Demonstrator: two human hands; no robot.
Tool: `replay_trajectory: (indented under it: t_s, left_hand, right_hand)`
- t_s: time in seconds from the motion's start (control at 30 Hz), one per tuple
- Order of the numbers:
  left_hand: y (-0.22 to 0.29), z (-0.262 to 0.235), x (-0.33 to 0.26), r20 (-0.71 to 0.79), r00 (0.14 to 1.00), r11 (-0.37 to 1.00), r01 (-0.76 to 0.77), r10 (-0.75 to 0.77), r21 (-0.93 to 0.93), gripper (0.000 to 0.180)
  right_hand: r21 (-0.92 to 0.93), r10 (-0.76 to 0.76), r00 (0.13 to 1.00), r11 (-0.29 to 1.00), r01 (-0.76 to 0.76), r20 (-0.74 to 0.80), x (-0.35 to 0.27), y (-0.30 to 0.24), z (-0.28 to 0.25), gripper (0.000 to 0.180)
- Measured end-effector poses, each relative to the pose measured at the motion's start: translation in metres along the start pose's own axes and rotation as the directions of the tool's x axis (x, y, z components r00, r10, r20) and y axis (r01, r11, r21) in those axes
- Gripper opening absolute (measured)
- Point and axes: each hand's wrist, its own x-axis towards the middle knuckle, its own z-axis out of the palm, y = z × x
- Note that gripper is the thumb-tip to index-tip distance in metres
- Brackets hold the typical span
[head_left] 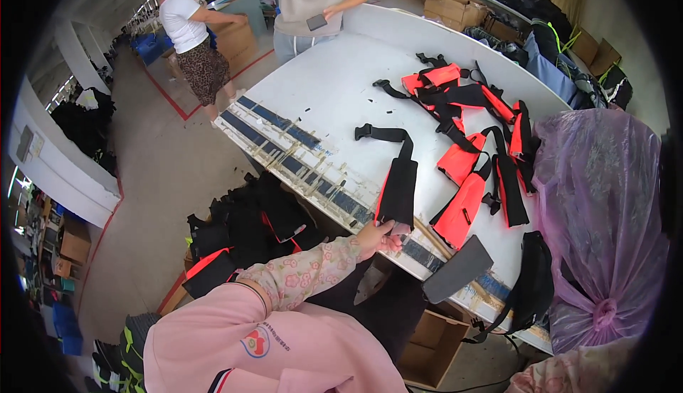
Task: Using a wooden stick to turn fabric components of a safety vest right-side out.
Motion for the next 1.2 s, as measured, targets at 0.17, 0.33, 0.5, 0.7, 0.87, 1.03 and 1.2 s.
replay_trajectory:
  t_s: [0.17, 0.33, 0.5, 0.7, 0.87, 1.03, 1.2]
  left_hand:
    - [-0.001, 0.003, -0.001, 0.020, 1.000, 1.000, 0.017, -0.017, 0.001, 0.030]
    - [-0.002, -0.005, -0.005, 0.034, 0.999, 0.999, 0.038, -0.039, 0.025, 0.027]
    - [-0.002, 0.002, 0.001, 0.037, 0.999, 1.000, 0.000, 0.000, 0.003, 0.031]
    - [0.004, 0.001, 0.001, 0.054, 0.998, 1.000, 0.017, -0.016, -0.019, 0.036]
    - [-0.001, 0.000, -0.001, 0.030, 1.000, 1.000, -0.003, 0.004, -0.031, 0.036]
    - [-0.005, 0.000, -0.001, 0.024, 0.998, 0.998, 0.053, -0.052, -0.044, 0.024]
    - [0.006, -0.004, -0.004, 0.054, 0.998, 1.000, 0.021, -0.020, -0.022, 0.038]
  right_hand:
    - [-0.053, -0.082, 0.997, 0.995, 0.082, 0.004, -0.001, 0.001, -0.002, 0.044]
    - [-0.109, -0.140, 0.990, 0.984, 0.137, -0.016, -0.013, 0.004, -0.006, 0.042]
    - [-0.176, -0.158, 0.987, 0.973, 0.151, -0.027, -0.027, 0.008, -0.012, 0.041]
    - [-0.281, -0.194, 0.981, 0.942, 0.185, -0.003, -0.037, -0.003, -0.023, 0.040]
    - [-0.347, -0.248, 0.968, 0.905, 0.247, 0.043, -0.038, -0.008, -0.026, 0.039]
    - [-0.423, -0.264, 0.958, 0.860, 0.284, 0.107, -0.040, -0.012, -0.033, 0.039]
    - [-0.506, -0.227, 0.959, 0.815, 0.283, 0.171, -0.045, -0.015, -0.033, 0.039]
